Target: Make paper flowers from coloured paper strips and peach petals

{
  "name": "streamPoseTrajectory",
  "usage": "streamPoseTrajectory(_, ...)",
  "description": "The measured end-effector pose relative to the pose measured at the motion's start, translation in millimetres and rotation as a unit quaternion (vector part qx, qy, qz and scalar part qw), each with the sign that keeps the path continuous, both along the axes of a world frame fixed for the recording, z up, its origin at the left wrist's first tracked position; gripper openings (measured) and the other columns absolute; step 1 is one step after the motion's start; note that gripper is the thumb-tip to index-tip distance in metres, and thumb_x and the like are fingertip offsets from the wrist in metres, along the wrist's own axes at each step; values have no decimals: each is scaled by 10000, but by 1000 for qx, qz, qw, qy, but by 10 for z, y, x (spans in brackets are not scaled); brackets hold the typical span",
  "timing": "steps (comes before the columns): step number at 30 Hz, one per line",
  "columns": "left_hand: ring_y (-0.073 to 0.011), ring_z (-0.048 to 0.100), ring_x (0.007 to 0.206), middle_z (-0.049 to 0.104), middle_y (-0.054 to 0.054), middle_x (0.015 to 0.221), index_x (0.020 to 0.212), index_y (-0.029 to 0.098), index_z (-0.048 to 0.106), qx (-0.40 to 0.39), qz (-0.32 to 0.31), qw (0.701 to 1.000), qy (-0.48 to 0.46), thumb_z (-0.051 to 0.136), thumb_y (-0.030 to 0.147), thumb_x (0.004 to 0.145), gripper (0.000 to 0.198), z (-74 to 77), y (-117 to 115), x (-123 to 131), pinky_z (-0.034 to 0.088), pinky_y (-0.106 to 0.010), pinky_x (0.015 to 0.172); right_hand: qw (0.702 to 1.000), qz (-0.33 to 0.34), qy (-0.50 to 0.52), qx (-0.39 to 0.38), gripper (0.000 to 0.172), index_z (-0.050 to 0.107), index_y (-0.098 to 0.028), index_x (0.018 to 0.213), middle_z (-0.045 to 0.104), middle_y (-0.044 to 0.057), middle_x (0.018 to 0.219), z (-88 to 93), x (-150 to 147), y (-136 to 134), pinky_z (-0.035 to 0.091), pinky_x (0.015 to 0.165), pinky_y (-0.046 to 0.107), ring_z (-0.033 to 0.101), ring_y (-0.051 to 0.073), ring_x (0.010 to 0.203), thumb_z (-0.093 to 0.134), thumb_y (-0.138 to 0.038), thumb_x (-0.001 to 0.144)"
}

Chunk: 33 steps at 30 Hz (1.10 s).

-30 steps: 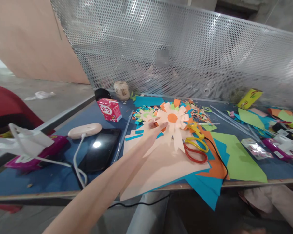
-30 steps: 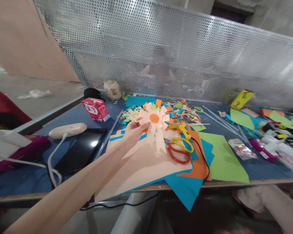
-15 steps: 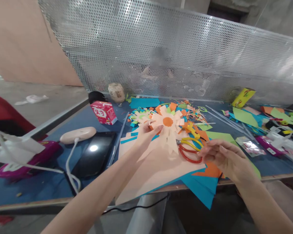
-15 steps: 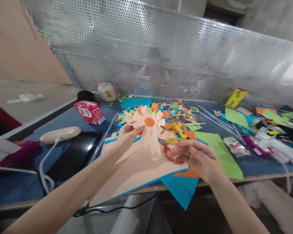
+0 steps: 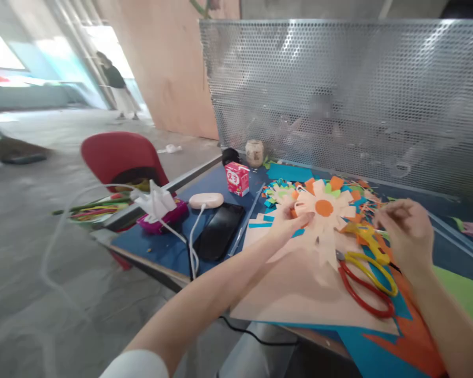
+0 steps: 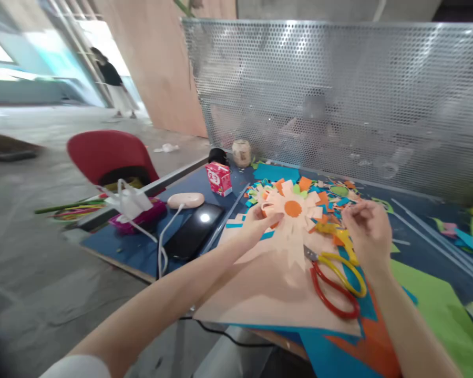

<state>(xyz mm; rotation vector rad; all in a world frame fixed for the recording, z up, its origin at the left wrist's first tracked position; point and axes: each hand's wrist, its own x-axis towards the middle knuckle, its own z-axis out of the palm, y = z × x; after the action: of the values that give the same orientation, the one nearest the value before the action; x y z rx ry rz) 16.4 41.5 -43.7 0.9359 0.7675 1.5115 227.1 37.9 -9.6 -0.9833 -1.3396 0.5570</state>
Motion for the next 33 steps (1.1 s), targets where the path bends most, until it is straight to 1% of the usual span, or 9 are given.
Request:
streamPoseTrajectory(3,-113,567,610,619,10,671,695,167,602,9,-32,999,-3,829,376,399,428,-28,18,1,453,-244,609,989,101,-11,-105,374,540,-266,1012,593,37,1028,-202,80,72,501,623,288,599,167,826,637,-459,707)
streamPoseTrajectory(6,-99,547,582,609,17,654,691,166,617,14,-59,998,20,821,347,424,381,-79,16,28,438,-229,578,969,182,-23,-165,422,557,-252,1032,632,49,986,-336,92,32,525,652,322,629,193,815,591,-540,725)
streamPoseTrajectory(10,-74,506,507,577,34,581,671,155,614,-7,-79,996,41,814,306,435,344,-108,-25,78,405,-204,509,971,124,-62,-193,365,599,-199,775,647,19,677,-350,16,-49,511,549,272,620,168,611,714,-502,606)
streamPoseTrajectory(14,-93,560,565,629,13,658,708,147,613,-36,-84,995,46,823,285,426,378,-83,-64,91,446,-215,564,966,105,-92,-219,365,603,-178,731,636,17,604,-304,-12,-88,497,500,264,616,163,534,704,-508,614)
streamPoseTrajectory(19,-93,563,574,621,17,656,704,127,607,-1,-69,995,74,820,319,468,372,-100,-53,62,452,-221,581,968,121,-66,-209,319,613,-176,698,635,2,583,-283,-40,-126,495,471,259,586,136,451,717,-466,618)
streamPoseTrajectory(22,-127,608,659,642,7,698,718,149,627,52,-55,994,79,800,298,536,291,-126,-48,17,482,-268,665,977,124,-59,-162,270,649,-199,788,686,16,685,-285,-68,-148,519,509,288,623,160,520,704,-425,652)
streamPoseTrajectory(27,-229,556,1073,649,-65,1034,692,214,708,258,-44,952,158,752,210,633,74,-102,-75,-86,401,-403,968,980,102,-147,88,119,693,-256,806,691,41,983,-232,-41,-178,499,856,380,626,226,974,704,-267,688)
streamPoseTrajectory(29,-234,543,1092,643,-65,1066,698,237,717,292,-43,937,187,737,207,658,54,-79,-87,-109,359,-436,1011,969,81,-183,147,127,697,-268,817,677,44,1032,-212,-20,-189,494,862,382,617,225,993,699,-227,697)
streamPoseTrajectory(33,-229,554,1065,647,-66,1054,699,244,720,318,-38,924,209,731,214,674,41,-58,-97,-119,362,-436,1004,954,68,-224,185,129,688,-274,854,659,47,1076,-215,1,-195,494,854,384,615,225,997,674,-233,732)
